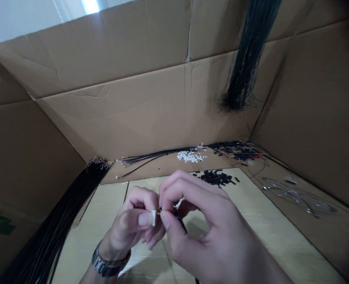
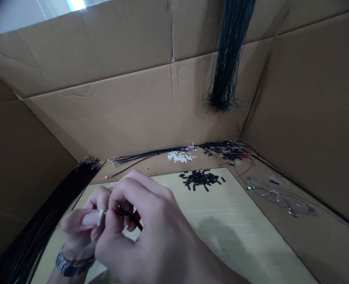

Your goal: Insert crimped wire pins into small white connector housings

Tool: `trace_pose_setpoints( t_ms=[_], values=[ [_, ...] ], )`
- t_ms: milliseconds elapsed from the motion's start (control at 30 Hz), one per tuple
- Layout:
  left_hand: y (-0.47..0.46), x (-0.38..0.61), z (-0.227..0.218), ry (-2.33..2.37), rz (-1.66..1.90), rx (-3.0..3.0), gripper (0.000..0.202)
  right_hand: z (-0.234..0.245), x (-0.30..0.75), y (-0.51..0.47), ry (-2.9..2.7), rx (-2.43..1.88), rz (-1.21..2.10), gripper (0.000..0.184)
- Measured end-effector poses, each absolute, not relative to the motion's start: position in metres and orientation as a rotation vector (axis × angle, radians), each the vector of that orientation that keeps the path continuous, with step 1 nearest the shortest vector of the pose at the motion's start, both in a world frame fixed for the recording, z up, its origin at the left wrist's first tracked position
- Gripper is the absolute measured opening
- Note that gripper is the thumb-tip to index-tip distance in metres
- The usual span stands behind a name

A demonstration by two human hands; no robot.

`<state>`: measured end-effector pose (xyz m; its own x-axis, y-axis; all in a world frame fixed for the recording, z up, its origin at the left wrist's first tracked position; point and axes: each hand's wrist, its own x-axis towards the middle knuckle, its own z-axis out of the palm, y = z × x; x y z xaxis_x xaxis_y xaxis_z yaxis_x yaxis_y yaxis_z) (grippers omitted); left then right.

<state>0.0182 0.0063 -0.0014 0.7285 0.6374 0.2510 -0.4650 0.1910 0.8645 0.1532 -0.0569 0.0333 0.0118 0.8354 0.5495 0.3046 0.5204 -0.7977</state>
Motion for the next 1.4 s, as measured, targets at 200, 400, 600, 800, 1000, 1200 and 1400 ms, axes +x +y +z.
trace_pose_setpoints(
  t_ms=[200, 400, 600, 800, 1000, 1200, 1400],
  values=[
    [0.008, 0.018, -0.003, 0.177, 0.77, 1.156, 0.051, 0.034, 0.154, -0.055, -1.549, -1.003, 0.54, 0.017],
    [0.006, 0.018, -0.004, 0.161, 0.791, 1.102, 0.044, 0.037, 0.157, -0.057, -1.566, -1.008, 0.57, 0.017],
    [0.006, 0.02, -0.006, 0.121, 0.779, 1.069, 0.041, 0.037, 0.159, -0.057, -1.593, -0.999, 0.581, 0.016],
    [0.008, 0.02, -0.006, 0.13, 0.773, 1.096, 0.04, 0.036, 0.16, -0.057, -1.599, -0.994, 0.604, 0.018],
    [0.005, 0.021, -0.004, 0.146, 0.746, 1.068, 0.041, 0.035, 0.163, -0.058, -1.604, -0.976, 0.67, 0.019],
    [0.004, 0.022, -0.004, 0.127, 0.74, 1.042, 0.036, 0.038, 0.166, -0.058, -1.617, -0.971, 0.673, 0.02],
    [0.005, 0.018, -0.004, 0.142, 0.754, 1.075, 0.026, 0.036, 0.166, -0.06, -1.609, -0.992, 0.67, 0.019]
  ],
)
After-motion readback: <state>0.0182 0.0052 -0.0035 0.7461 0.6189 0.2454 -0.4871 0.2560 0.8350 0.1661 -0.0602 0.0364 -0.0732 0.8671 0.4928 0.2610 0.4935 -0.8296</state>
